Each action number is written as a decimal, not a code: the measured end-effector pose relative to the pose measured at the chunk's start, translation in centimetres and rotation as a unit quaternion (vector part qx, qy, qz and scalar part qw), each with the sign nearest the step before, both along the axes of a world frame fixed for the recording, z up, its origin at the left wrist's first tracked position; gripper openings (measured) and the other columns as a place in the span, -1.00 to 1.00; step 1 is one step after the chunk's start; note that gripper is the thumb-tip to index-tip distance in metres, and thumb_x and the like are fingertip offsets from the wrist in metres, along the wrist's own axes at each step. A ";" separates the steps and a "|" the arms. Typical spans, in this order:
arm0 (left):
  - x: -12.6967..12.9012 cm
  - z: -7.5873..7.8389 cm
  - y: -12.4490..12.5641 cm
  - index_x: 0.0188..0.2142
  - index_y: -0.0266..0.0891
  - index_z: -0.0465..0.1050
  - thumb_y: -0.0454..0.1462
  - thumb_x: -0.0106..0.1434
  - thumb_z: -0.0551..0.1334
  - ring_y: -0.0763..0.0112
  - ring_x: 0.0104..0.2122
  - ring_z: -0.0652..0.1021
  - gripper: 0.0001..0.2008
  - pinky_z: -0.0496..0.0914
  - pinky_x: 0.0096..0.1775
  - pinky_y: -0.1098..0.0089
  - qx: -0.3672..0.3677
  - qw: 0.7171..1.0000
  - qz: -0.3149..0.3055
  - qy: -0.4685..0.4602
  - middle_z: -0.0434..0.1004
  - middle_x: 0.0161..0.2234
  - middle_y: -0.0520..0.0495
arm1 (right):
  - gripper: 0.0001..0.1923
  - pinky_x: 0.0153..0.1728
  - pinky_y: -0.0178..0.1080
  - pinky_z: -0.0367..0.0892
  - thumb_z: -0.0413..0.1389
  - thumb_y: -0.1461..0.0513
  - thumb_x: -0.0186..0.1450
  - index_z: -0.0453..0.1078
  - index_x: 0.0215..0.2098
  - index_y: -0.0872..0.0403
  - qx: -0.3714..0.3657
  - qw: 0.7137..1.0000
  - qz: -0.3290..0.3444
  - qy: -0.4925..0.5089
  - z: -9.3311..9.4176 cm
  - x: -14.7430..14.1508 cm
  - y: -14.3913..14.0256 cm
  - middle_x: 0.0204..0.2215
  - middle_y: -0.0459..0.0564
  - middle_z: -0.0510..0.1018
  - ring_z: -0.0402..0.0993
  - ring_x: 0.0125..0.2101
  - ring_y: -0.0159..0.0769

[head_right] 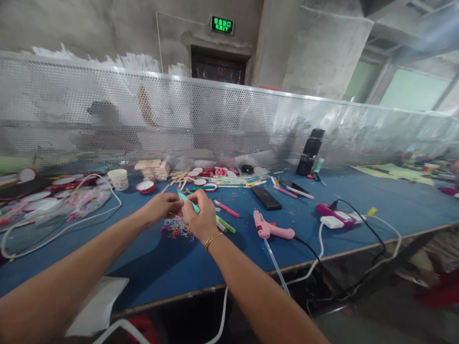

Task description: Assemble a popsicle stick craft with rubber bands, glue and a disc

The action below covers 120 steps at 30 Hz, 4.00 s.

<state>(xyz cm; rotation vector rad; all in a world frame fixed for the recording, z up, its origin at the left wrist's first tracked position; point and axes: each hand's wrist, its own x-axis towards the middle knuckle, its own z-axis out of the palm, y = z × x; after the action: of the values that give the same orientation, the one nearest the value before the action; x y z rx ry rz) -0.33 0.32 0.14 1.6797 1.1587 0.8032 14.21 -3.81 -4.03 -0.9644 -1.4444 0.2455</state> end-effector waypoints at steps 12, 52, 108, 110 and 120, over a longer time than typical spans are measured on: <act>0.0 0.0 0.1 -0.52 -0.27 0.36 -0.03 -0.12 0.44 0.41 -0.54 0.52 -0.60 0.28 -0.48 0.45 -0.004 1.000 0.001 0.001 0.47 -0.60 0.00 | -0.91 -0.34 -0.28 0.25 0.04 0.21 0.26 0.30 -0.40 0.03 0.001 1.000 -0.017 0.017 0.1 0.1 0.2 -0.48 -0.14 0.44 0.35 -0.42 -0.33; 0.0 0.1 0.0 -0.50 -0.26 0.36 -0.01 -0.13 0.43 0.41 -0.53 0.53 -0.58 0.28 -0.49 0.47 -0.001 1.000 0.001 0.005 0.46 -0.61 0.03 | -0.92 -0.30 -0.28 0.26 0.04 0.22 0.27 0.31 -0.39 0.04 0.010 1.000 -0.003 0.009 0.1 0.0 0.0 -0.44 -0.13 0.44 0.37 -0.38 -0.32; 0.1 -0.1 0.0 -0.49 -0.27 0.40 -0.02 -0.15 0.46 0.40 -0.52 0.54 -0.58 0.27 -0.49 0.47 -0.002 1.000 0.003 -0.010 0.45 -0.59 0.03 | -0.93 -0.28 -0.28 0.28 0.03 0.22 0.27 0.32 -0.36 0.03 -0.001 1.000 0.002 0.022 0.1 0.0 0.0 -0.41 -0.12 0.47 0.39 -0.36 -0.33; 0.1 -0.2 0.1 -0.47 -0.27 0.41 -0.03 -0.13 0.45 0.40 -0.52 0.54 -0.59 0.27 -0.49 0.47 -0.004 1.000 0.006 -0.007 0.47 -0.58 0.02 | -0.92 -0.29 -0.28 0.28 0.03 0.21 0.27 0.32 -0.36 0.03 0.002 1.000 -0.006 0.027 0.1 0.0 0.1 -0.42 -0.13 0.46 0.38 -0.38 -0.33; 0.1 -0.3 0.2 -0.48 -0.28 0.40 0.00 -0.15 0.46 0.41 -0.52 0.53 -0.56 0.27 -0.50 0.48 -0.005 1.000 -0.007 -0.011 0.48 -0.56 -0.01 | -0.92 -0.30 -0.28 0.29 0.03 0.20 0.28 0.31 -0.36 0.03 -0.006 1.000 0.000 0.026 0.2 -0.1 0.0 -0.42 -0.12 0.46 0.40 -0.37 -0.33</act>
<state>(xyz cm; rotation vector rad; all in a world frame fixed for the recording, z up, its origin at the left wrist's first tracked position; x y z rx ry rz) -0.26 0.49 -0.15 1.6651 1.1333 0.8041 14.13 -3.81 -3.86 -0.9605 -1.3976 0.2779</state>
